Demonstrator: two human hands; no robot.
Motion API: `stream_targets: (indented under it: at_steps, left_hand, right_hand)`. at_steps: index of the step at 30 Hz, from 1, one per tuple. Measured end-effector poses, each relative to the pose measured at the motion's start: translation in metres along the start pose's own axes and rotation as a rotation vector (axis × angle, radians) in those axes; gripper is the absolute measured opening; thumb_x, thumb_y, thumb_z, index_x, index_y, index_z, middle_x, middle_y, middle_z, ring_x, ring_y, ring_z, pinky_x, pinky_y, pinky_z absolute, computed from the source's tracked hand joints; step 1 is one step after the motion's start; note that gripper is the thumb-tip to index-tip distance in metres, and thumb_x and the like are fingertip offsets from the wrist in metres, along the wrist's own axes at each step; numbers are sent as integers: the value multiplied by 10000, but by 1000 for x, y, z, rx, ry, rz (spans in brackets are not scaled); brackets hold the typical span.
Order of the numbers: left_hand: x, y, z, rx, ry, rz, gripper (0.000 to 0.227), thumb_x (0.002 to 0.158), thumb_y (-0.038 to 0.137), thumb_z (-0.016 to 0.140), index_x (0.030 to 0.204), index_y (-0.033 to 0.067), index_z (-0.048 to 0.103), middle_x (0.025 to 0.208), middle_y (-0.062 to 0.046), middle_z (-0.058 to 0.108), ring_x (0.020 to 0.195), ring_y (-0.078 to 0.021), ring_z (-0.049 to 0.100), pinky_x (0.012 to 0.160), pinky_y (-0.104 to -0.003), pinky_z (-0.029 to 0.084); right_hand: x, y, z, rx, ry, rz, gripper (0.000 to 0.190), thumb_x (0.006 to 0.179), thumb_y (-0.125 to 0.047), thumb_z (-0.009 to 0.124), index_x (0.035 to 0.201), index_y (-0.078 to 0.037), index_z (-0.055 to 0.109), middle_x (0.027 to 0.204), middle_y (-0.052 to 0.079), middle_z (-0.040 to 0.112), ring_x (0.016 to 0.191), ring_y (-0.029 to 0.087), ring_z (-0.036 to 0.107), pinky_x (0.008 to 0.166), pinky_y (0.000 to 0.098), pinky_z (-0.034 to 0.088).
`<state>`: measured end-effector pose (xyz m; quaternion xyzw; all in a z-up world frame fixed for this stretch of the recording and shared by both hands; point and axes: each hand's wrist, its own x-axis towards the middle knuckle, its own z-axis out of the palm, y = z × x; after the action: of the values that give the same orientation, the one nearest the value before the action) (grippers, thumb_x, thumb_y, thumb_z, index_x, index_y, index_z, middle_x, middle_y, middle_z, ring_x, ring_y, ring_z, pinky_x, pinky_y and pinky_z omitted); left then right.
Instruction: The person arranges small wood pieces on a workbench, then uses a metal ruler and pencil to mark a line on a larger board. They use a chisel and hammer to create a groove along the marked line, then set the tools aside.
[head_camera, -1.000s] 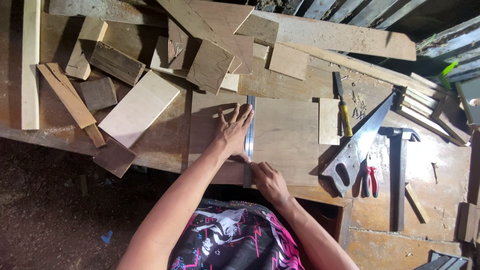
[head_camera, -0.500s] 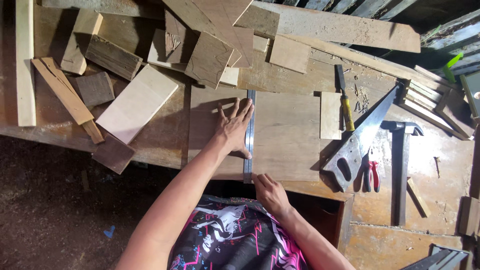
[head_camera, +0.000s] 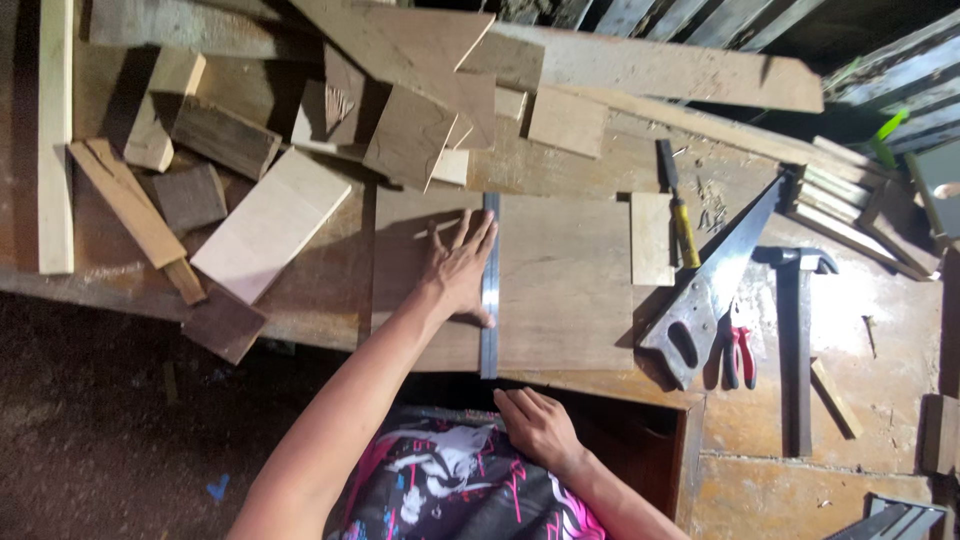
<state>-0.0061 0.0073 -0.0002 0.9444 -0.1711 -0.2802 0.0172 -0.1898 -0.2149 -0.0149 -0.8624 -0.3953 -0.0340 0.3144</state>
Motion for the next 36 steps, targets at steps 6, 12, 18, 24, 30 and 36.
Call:
stream_targets:
  at_steps: [6, 12, 18, 24, 30, 36]
  left_hand:
    - [-29, -22, 6, 55, -64, -82, 1750, 375, 857, 862, 1618, 27, -49, 1711, -144, -117, 1557, -400, -117, 1187, -745, -1]
    - [-61, -48, 7, -81, -52, -208, 1738, 336, 795, 895, 1633, 119, -44, 1722, -50, -103, 1577, -331, -130, 1217, -681, 13]
    - [-70, -41, 11, -119, -47, -240, 1727, 345, 807, 891, 1627, 130, -48, 1719, -35, -99, 1573, -314, -134, 1226, -658, -36]
    - [-55, -19, 6, -70, -32, -201, 1731, 361, 838, 866, 1627, 96, -52, 1710, -72, -104, 1566, -330, -144, 1222, -671, -103]
    - [-6, 4, 4, -60, 66, -88, 1761, 319, 839, 874, 1626, 98, -45, 1709, -92, -99, 1567, -354, -116, 1210, -675, -95]
    - [12, 0, 9, -51, 77, -34, 1788, 253, 811, 897, 1634, 128, -10, 1728, -45, -38, 1578, -352, -68, 1218, -692, -51]
  right_hand:
    - [4, 1, -16, -64, 92, 99, 274, 800, -30, 753, 1071, -35, 713, 898, 55, 689, 744, 218, 677, 622, 346, 553]
    - [13, 7, -21, -49, 132, 120, 184, 836, -57, 772, 1011, -46, 718, 867, 50, 689, 735, 209, 681, 597, 339, 546]
    - [17, 14, -23, -5, 149, 115, 174, 836, -57, 769, 1003, -52, 717, 865, 51, 692, 730, 214, 677, 601, 337, 548]
    - [18, 24, -21, -2, 181, 200, 163, 840, -68, 779, 997, -64, 733, 819, 52, 687, 706, 228, 680, 590, 354, 541]
    - [24, 39, -16, 101, 276, 341, 144, 876, -49, 739, 1020, -51, 733, 875, 83, 712, 741, 262, 699, 629, 374, 552]
    - [28, 51, -16, 238, 278, 560, 109, 890, -72, 732, 990, -38, 756, 865, 115, 727, 706, 280, 714, 626, 365, 557]
